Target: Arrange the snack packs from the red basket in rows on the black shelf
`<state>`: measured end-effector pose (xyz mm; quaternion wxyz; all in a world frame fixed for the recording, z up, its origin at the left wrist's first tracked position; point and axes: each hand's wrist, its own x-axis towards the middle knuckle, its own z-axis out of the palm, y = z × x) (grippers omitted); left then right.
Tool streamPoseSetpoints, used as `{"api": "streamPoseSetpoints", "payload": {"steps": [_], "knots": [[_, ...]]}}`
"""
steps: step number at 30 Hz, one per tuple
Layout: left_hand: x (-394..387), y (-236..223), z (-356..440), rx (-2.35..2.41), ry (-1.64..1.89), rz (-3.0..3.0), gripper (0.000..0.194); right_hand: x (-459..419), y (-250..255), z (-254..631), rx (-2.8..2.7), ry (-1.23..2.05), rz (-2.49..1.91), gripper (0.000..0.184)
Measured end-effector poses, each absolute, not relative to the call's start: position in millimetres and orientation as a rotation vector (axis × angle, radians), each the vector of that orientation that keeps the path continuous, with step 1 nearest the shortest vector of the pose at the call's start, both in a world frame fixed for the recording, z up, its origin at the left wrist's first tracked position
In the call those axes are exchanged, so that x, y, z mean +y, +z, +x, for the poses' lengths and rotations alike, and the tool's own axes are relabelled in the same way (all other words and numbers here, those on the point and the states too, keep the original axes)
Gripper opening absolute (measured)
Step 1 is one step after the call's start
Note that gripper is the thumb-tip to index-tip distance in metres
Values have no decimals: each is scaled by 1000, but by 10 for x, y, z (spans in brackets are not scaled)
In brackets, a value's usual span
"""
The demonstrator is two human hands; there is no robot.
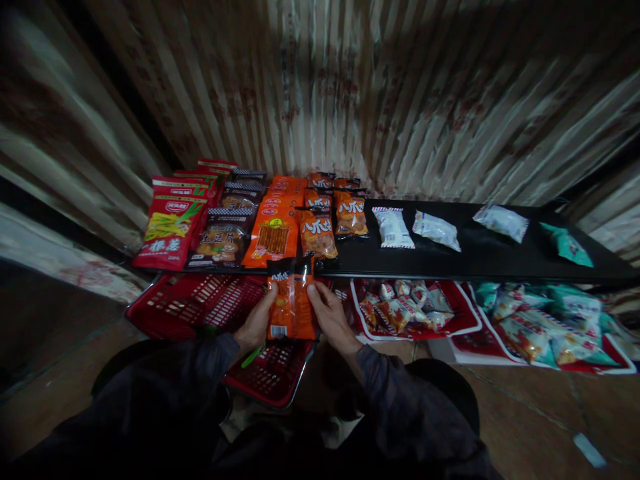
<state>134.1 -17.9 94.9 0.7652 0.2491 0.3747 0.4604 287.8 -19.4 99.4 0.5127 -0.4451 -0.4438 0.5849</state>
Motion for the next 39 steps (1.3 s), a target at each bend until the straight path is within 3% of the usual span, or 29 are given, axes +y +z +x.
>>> {"api": "streamPoseSetpoints", "payload": {"steps": [11,20,27,39], "knots": [[-143,938,1336,833,1040,511,61,-228,962,2868,-1048,1436,-1054,41],[-124,942,1310,862,1096,553,66,-320,971,2828,-1027,1660,-969,50],[9,1032,1236,891,1279,745,48,-326,983,2813,-1023,1650,-932,52],[191,1187,1148,975,1375,538,42,-365,951,2784,-1028,1698,-991,54]]}}
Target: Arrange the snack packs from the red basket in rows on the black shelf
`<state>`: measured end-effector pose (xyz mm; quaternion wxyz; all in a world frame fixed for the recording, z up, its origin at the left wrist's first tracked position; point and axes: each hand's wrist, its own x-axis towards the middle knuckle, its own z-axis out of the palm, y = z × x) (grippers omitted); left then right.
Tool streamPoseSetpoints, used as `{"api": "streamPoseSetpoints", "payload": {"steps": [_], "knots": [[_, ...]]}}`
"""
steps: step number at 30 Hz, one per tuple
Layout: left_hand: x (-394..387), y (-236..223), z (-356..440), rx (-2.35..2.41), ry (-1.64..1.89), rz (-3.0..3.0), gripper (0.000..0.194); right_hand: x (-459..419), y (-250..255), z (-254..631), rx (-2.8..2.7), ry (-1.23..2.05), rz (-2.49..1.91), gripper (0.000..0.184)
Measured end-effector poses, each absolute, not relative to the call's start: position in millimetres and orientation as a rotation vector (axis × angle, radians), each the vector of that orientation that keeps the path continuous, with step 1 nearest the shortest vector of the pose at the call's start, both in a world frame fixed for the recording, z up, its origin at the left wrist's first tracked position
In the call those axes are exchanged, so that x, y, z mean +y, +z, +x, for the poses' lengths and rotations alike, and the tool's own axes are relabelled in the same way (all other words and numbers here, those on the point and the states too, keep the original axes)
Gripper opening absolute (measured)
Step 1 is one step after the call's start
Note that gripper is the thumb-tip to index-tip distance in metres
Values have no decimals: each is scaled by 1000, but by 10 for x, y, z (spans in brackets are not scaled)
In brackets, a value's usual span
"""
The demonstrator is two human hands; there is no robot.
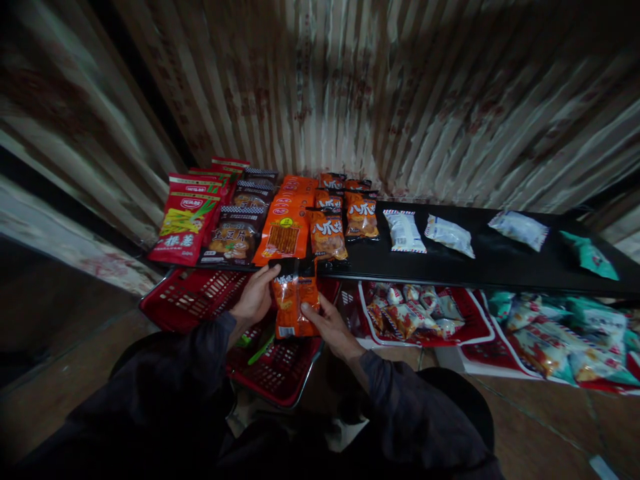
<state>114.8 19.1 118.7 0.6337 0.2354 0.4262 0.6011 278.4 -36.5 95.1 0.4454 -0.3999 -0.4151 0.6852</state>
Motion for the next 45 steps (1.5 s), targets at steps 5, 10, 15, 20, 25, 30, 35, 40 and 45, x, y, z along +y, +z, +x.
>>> {"api": "streamPoseSetpoints", "payload": {"steps": [5,10,15,20,25,30,35,40,45], "knots": [[194,1178,1161,1008,1410,543,38,-363,1020,2764,-980,1743,-1014,54],[196,1182,1164,974,1408,559,37,-354,1007,2761,-998,1721,-1031,54],[198,1194,1166,942,1400,508,41,-322,963,2805,-1040,1695,-1031,51],[146,1142,1215,947,1380,515,45,-248,949,2825,-1055,1565,-1007,45],[86,1030,1294,977,1309,544,42,-145,958,2842,-979,1398,-1066,43],[67,979,1345,963,1254,574,46,-32,980,2903,-964,1349,-1095,42],[87,974,1351,949,1216,633,46,49,932,2938,-842,1341,-1140,41],[86,986,1347,913,1199,648,46,88,903,2933,-757,1301,-1139,39],[75,979,1343,922,1174,606,42,133,897,2958,-779,1248,-1161,35]]}}
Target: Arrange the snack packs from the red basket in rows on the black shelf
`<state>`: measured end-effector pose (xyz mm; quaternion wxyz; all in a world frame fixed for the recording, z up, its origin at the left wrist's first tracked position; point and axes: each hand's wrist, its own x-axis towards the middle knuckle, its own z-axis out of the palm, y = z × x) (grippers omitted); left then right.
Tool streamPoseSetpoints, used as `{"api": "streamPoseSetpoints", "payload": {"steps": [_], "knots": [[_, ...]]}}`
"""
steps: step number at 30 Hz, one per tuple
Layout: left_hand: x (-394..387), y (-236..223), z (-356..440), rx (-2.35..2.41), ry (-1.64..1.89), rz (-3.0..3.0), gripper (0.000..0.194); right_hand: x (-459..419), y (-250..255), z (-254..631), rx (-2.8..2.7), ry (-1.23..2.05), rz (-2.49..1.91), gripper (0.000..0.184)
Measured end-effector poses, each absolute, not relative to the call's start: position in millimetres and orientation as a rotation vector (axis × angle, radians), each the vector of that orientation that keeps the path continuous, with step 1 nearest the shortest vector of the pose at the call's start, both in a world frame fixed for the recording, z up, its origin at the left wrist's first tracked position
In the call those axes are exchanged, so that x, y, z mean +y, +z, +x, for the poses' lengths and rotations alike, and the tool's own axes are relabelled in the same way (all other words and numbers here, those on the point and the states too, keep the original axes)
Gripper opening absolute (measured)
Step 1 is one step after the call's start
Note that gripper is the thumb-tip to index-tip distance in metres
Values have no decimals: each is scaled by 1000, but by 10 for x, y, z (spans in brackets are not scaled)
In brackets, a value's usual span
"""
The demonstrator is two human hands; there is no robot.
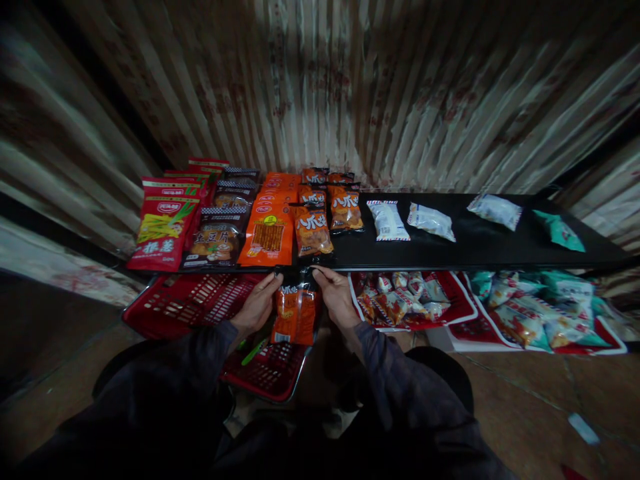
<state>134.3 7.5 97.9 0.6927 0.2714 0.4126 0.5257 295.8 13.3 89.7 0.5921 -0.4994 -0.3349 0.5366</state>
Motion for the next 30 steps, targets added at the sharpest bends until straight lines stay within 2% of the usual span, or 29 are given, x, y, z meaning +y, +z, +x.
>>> {"api": "streamPoseSetpoints", "payload": {"steps": [17,25,30], "knots": [[-195,935,1305,851,796,789,57,405,1021,3426,-636,1020,-1196,33],[-218,941,1313,785,833,869,57,430,1051,3508,-602,971,-1218,32],[-192,895,1302,775,828,926,68,420,1101,3475,-595,985,-1207,38]]}}
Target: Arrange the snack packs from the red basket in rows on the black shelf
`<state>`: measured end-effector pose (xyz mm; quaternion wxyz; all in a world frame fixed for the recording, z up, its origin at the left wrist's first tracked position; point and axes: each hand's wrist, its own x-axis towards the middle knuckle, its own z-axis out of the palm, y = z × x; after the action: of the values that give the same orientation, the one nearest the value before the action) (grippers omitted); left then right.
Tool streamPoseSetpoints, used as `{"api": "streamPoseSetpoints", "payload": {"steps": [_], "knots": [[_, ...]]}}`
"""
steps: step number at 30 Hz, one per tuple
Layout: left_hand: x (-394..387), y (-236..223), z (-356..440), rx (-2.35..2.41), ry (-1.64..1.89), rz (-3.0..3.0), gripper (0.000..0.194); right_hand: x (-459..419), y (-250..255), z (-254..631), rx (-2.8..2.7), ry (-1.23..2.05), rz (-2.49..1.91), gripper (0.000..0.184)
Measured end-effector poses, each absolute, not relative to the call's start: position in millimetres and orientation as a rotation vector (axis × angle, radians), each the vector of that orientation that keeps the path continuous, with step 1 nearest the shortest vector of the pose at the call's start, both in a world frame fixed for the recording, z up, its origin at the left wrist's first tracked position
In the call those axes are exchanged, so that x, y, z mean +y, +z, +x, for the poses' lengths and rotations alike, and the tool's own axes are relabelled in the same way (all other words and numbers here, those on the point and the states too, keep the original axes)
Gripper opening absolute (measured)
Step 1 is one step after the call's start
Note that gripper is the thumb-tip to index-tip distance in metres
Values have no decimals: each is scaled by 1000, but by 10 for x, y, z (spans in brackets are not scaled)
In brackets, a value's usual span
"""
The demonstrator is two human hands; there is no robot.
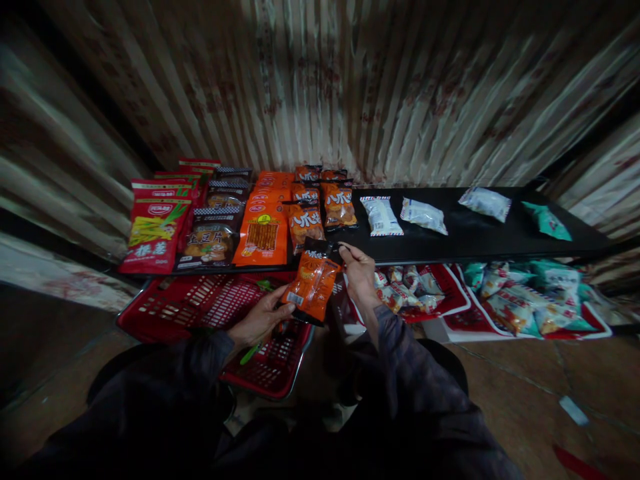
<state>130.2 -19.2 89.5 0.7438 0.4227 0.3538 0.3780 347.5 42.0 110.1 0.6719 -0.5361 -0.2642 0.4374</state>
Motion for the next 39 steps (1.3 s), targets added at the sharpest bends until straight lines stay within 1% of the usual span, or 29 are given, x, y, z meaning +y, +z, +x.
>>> {"api": "streamPoseSetpoints", "payload": {"steps": [7,14,16,19,21,25,29,33,36,39], "knots": [[-181,873,1299,769,906,941,71,314,1183,3377,-654,1167,-1022,42],[-131,894,1288,806,970,903,70,115,1201,3339,-832,1306,-1043,44],[-112,906,1286,814,995,884,70,59,1175,3337,-909,1374,-1051,52],[-91,919,1284,830,1025,851,70,-6,1141,3319,-993,1489,-1067,75],[-83,922,1285,839,1048,821,67,-29,1125,3300,-1046,1536,-1067,81],[-78,927,1299,832,1100,765,62,-34,1093,3282,-1144,1571,-1074,74],[-85,961,1312,814,1117,746,61,-21,1055,3297,-1186,1574,-1109,79],[-89,1037,1300,799,1122,734,60,-10,1014,3302,-1245,1539,-1111,79],[-73,1098,1271,835,1109,695,53,-6,966,3290,-1264,1484,-1104,77],[-54,1146,1248,881,1095,683,46,-20,918,3264,-1279,1418,-1125,80]]}}
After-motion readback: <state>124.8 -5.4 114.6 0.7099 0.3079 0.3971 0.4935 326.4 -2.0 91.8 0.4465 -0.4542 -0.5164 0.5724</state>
